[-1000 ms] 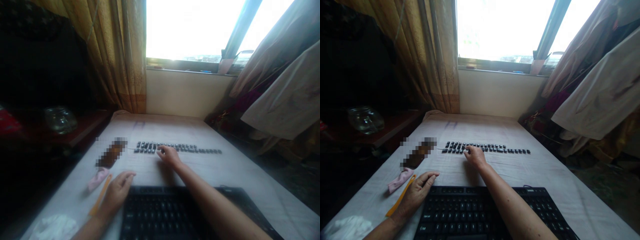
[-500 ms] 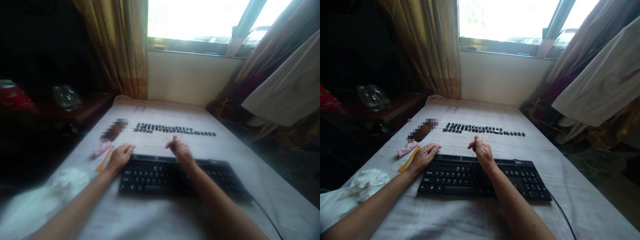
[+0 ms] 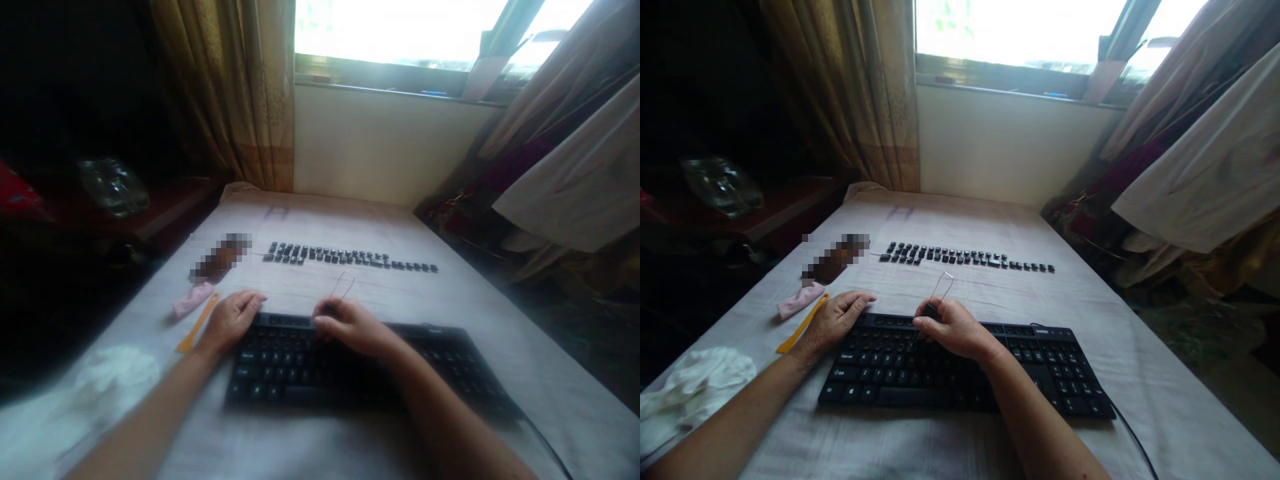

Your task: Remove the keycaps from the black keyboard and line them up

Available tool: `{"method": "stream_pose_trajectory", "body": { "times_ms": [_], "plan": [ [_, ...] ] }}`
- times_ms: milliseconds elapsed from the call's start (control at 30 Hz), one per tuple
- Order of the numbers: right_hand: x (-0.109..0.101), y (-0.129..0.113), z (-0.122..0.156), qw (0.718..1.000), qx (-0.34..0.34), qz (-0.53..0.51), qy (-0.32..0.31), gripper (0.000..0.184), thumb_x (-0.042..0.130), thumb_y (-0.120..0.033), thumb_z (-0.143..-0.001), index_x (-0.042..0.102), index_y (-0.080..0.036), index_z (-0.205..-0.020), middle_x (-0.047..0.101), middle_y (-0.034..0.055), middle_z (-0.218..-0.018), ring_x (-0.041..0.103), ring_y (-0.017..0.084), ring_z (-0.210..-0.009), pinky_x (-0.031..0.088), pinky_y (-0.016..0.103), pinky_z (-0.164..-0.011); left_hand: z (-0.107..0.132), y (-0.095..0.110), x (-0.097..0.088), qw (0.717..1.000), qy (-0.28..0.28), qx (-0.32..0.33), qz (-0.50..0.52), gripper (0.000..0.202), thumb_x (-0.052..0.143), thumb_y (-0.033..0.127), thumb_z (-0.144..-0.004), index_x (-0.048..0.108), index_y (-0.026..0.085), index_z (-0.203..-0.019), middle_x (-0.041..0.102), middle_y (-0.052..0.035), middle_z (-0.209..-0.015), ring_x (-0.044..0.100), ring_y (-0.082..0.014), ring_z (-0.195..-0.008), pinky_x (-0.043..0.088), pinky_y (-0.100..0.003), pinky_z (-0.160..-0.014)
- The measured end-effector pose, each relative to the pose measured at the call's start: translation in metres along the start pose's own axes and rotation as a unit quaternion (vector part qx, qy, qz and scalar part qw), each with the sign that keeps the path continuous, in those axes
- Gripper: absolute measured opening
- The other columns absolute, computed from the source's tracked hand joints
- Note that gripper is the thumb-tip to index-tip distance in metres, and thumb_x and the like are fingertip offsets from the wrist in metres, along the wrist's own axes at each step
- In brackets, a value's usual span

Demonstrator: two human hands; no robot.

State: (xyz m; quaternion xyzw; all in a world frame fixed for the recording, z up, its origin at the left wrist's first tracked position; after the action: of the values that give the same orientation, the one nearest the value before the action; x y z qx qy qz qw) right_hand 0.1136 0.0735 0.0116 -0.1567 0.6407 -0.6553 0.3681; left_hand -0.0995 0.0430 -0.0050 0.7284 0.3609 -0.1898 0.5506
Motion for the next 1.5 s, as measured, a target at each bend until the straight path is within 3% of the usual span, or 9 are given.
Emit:
{"method": "stream_pose_trajectory", "body": {
  "times_ms": [133,300,467,700,1067,1367,1433,1500],
  "plan": [
    [-0.003,-0.004,0.002,0.997,-0.013,0.080,-0.008,0.006,0.061,-0.024,-0.086,0.063,-0.018,-0.088,0.063,-0.0028,-0.067,0.062,0.012,-0.063,0.051,0.024,-0.063,0.001,0.003,0.000,1.000,0.006,0.007,0.000,0.040,0.044,0.049,-0.092,0.073,0.021,-0.092,0.077,-0.0059,-0.095,0.071,-0.0234,-0.094,0.054,-0.033,-0.086],
    [0.005,-0.031,0.009,0.967,-0.123,0.224,-0.002,0.006,0.063,-0.017,-0.085,0.068,-0.020,-0.086,0.071,0.0015,-0.082,0.066,0.016,-0.078,0.052,0.027,-0.074,0.002,0.006,-0.001,1.000,0.013,0.009,-0.004,0.040,0.043,0.047,-0.093,0.072,0.021,-0.095,0.077,-0.0067,-0.100,0.070,-0.0237,-0.098,0.053,-0.034,-0.090],
    [0.015,-0.042,0.017,0.950,-0.183,0.253,-0.004,0.009,0.061,-0.015,-0.087,0.069,-0.020,-0.087,0.072,0.0031,-0.084,0.067,0.015,-0.076,0.052,0.026,-0.074,0.003,0.006,-0.001,1.000,0.012,0.012,-0.007,0.036,0.045,0.045,-0.092,0.072,0.022,-0.096,0.076,-0.0057,-0.099,0.069,-0.0229,-0.097,0.053,-0.033,-0.090],
    [0.013,-0.035,0.014,0.958,-0.143,0.249,0.005,0.007,0.062,-0.016,-0.086,0.068,-0.021,-0.086,0.072,0.0012,-0.081,0.067,0.015,-0.075,0.053,0.027,-0.072,0.003,0.007,-0.001,1.000,0.018,0.015,-0.006,0.034,0.044,0.044,-0.092,0.072,0.022,-0.095,0.076,-0.0049,-0.098,0.070,-0.0225,-0.095,0.053,-0.033,-0.089],
    [0.025,-0.037,0.018,0.945,-0.179,0.274,0.003,0.007,0.061,-0.016,-0.087,0.067,-0.020,-0.086,0.071,0.0041,-0.085,0.067,0.017,-0.077,0.054,0.028,-0.074,0.003,0.009,-0.002,1.000,0.014,0.018,-0.010,0.035,0.044,0.042,-0.092,0.072,0.022,-0.095,0.076,-0.0054,-0.099,0.069,-0.0226,-0.096,0.053,-0.034,-0.089],
    [0.016,-0.025,0.025,0.957,-0.149,0.241,0.058,0.011,0.056,-0.022,-0.089,0.067,-0.022,-0.087,0.074,0.0031,-0.081,0.071,0.018,-0.075,0.056,0.029,-0.073,0.005,0.010,0.000,1.000,0.009,0.027,-0.002,0.035,0.045,0.044,-0.093,0.073,0.023,-0.094,0.077,-0.0046,-0.096,0.070,-0.0223,-0.094,0.053,-0.033,-0.088],
    [0.012,-0.021,0.024,0.967,-0.134,0.205,0.069,0.011,0.058,-0.027,-0.089,0.067,-0.021,-0.086,0.074,0.0037,-0.078,0.071,0.018,-0.072,0.056,0.031,-0.072,0.005,0.011,0.000,0.999,0.009,0.030,-0.001,0.035,0.045,0.043,-0.094,0.073,0.023,-0.094,0.077,-0.0045,-0.096,0.070,-0.0219,-0.094,0.054,-0.033,-0.088],
    [0.000,-0.012,0.021,0.985,-0.097,0.099,0.104,0.019,0.059,-0.038,-0.090,0.065,-0.020,-0.085,0.075,0.0047,-0.077,0.071,0.019,-0.068,0.058,0.032,-0.068,0.005,0.011,0.000,0.999,0.011,0.035,-0.001,0.034,0.045,0.043,-0.094,0.073,0.022,-0.094,0.077,-0.0047,-0.095,0.070,-0.0216,-0.093,0.054,-0.033,-0.087]
  ]
}}
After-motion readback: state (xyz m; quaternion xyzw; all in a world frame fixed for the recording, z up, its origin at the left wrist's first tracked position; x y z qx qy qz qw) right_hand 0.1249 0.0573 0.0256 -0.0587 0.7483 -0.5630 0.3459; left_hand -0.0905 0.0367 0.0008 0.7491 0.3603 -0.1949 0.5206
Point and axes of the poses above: each hand's wrist, its own z-axis away from the middle knuckle, its own x-axis out of the palm, y = z × x, the point moved 9 cm from there along -z, towards the middle knuckle
